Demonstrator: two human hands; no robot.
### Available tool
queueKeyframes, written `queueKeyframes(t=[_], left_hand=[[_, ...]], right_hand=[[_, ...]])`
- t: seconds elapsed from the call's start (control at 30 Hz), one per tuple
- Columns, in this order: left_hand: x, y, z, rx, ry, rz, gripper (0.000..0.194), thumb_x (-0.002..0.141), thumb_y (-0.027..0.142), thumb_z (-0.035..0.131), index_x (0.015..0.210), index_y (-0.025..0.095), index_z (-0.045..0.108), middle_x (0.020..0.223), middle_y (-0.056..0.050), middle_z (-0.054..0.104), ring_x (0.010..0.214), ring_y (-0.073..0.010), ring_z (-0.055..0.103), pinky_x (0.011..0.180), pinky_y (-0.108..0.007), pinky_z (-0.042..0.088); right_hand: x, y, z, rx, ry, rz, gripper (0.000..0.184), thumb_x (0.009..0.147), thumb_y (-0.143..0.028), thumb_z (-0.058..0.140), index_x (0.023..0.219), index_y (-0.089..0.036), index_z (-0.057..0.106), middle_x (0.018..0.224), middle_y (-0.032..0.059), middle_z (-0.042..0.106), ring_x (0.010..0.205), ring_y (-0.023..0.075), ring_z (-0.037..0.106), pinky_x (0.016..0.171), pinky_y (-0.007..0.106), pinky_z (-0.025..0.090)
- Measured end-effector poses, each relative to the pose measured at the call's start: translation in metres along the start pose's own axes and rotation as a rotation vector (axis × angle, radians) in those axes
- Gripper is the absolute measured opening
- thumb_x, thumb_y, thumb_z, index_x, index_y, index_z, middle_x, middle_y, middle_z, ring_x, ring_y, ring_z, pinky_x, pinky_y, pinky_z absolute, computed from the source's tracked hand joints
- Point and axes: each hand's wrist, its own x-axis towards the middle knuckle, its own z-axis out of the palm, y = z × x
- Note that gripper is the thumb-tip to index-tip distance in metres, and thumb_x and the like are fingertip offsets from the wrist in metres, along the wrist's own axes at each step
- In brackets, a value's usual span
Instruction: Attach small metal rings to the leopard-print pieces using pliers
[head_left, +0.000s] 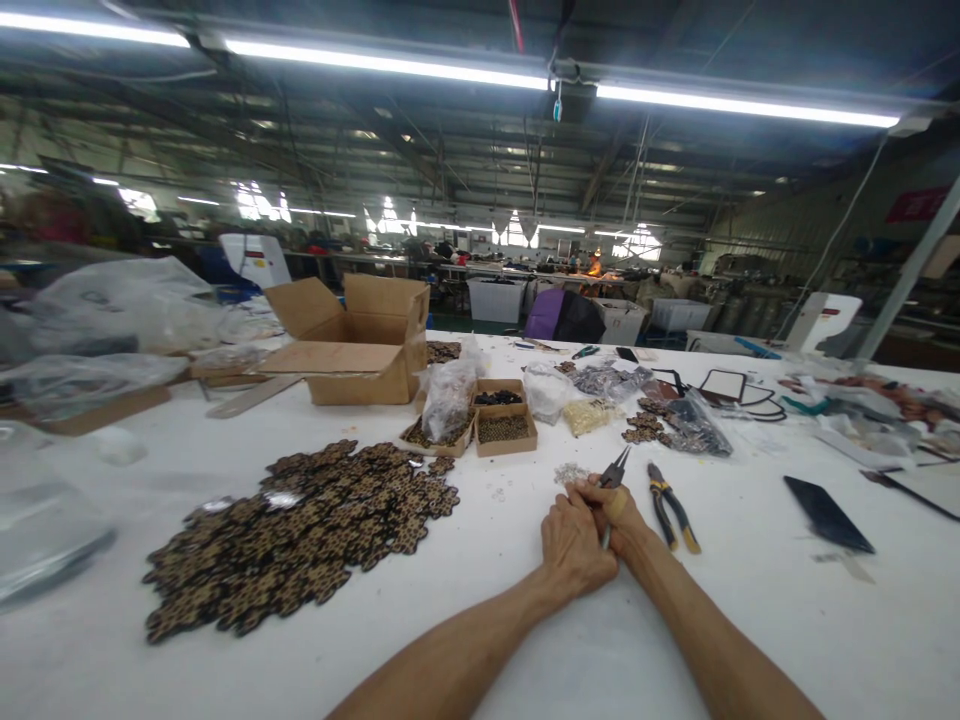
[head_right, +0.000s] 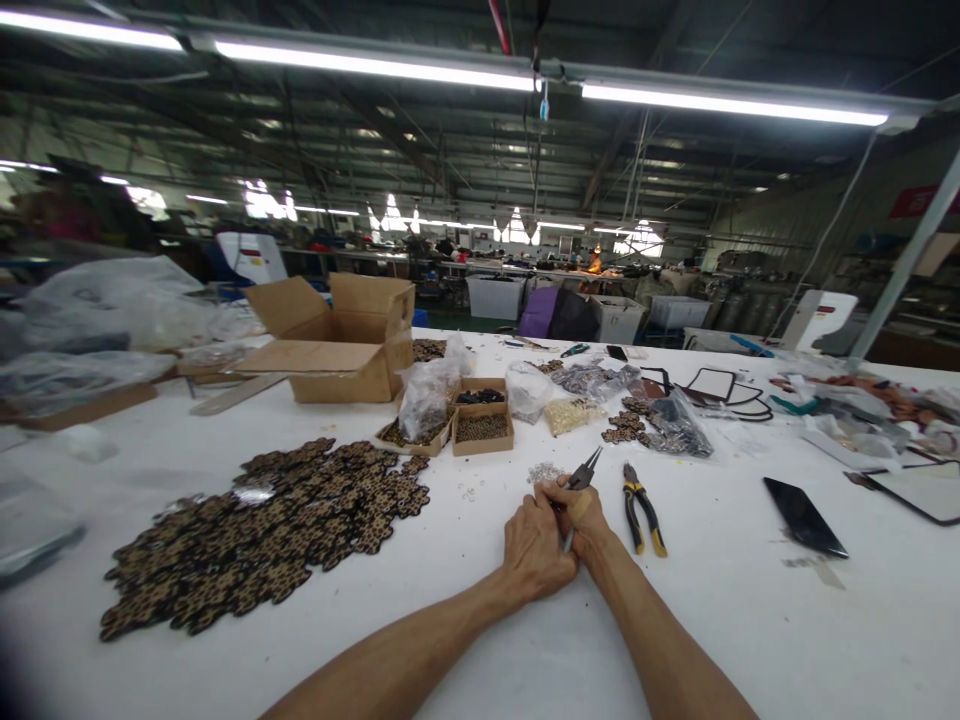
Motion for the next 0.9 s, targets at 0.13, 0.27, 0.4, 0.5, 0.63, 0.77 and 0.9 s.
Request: queueKeyframes(t=[0.13, 0.27, 0.4, 0.5, 0.63, 0.77, 0.9], left_hand=[[0.0006, -0.0016, 0.0025, 0.005, -0.005, -0.009, 0.079, 0.061, 0.031, 0.065, 0.133, 0.011, 0.038, 0.118, -0.020, 0.051, 0.104, -0.0354, 0.053, 0.088, -0.044, 0.040], [0.0013, -0.0027, 0.0039, 0.021, -0.003, -0.003, 0.078, 0.061, 0.031, 0.064, 0.132, 0.011, 0.038, 0.113, -0.019, 0.053, 0.099, -0.0339, 0.054, 0.083, -0.043, 0.043], [0.0010, -0.0024, 0.0026, 0.020, 0.006, 0.013, 0.080, 0.060, 0.030, 0.064, 0.133, 0.012, 0.037, 0.115, -0.019, 0.052, 0.100, -0.0341, 0.054, 0.083, -0.043, 0.043], [0.0009, -0.0016, 0.0008, 0.014, -0.013, 0.005, 0.082, 0.060, 0.030, 0.065, 0.134, 0.012, 0.036, 0.115, -0.019, 0.052, 0.101, -0.0343, 0.054, 0.084, -0.043, 0.043], [0.0014, -0.0013, 0.0002, 0.003, -0.026, 0.001, 0.083, 0.060, 0.032, 0.065, 0.135, 0.012, 0.036, 0.115, -0.019, 0.053, 0.101, -0.0343, 0.054, 0.085, -0.043, 0.043], [0.0012, -0.0014, 0.0005, 0.011, -0.018, -0.003, 0.082, 0.060, 0.031, 0.066, 0.134, 0.012, 0.037, 0.114, -0.018, 0.053, 0.101, -0.0342, 0.055, 0.084, -0.044, 0.043], [0.0008, -0.0011, -0.0007, 0.012, -0.034, -0.012, 0.078, 0.060, 0.031, 0.066, 0.131, 0.012, 0.039, 0.114, -0.018, 0.053, 0.101, -0.0343, 0.055, 0.085, -0.044, 0.044]], right_hand=[[0.0001, 0.0006, 0.0000, 0.009, -0.005, -0.001, 0.032, 0.052, -0.009, 0.090, 0.065, -0.016, 0.063, 0.068, -0.0008, 0.065, 0.070, 0.0177, 0.064, 0.072, 0.030, 0.055], [-0.0010, 0.0000, 0.0004, 0.014, -0.007, 0.001, 0.032, 0.051, -0.008, 0.091, 0.066, -0.016, 0.063, 0.068, -0.0003, 0.065, 0.070, 0.0175, 0.064, 0.071, 0.029, 0.055], [-0.0014, 0.0001, -0.0002, 0.013, -0.004, 0.006, 0.033, 0.052, -0.009, 0.091, 0.068, -0.015, 0.063, 0.069, 0.0005, 0.065, 0.070, 0.0183, 0.064, 0.069, 0.029, 0.055], [-0.0012, 0.0004, -0.0002, 0.009, -0.001, 0.007, 0.032, 0.052, -0.009, 0.091, 0.068, -0.015, 0.063, 0.068, 0.0006, 0.065, 0.067, 0.0183, 0.063, 0.065, 0.029, 0.055], [-0.0011, 0.0005, 0.0006, 0.008, -0.005, 0.001, 0.031, 0.052, -0.009, 0.090, 0.067, -0.015, 0.064, 0.069, 0.0013, 0.066, 0.069, 0.0186, 0.064, 0.067, 0.029, 0.055], [-0.0002, 0.0012, -0.0004, 0.003, -0.003, -0.002, 0.031, 0.053, -0.009, 0.090, 0.068, -0.015, 0.064, 0.069, 0.0010, 0.066, 0.070, 0.0186, 0.064, 0.069, 0.030, 0.055], [0.0023, 0.0031, -0.0029, 0.002, 0.003, -0.004, 0.032, 0.052, -0.009, 0.090, 0.068, -0.016, 0.063, 0.069, 0.0003, 0.066, 0.070, 0.0189, 0.065, 0.071, 0.030, 0.055]])
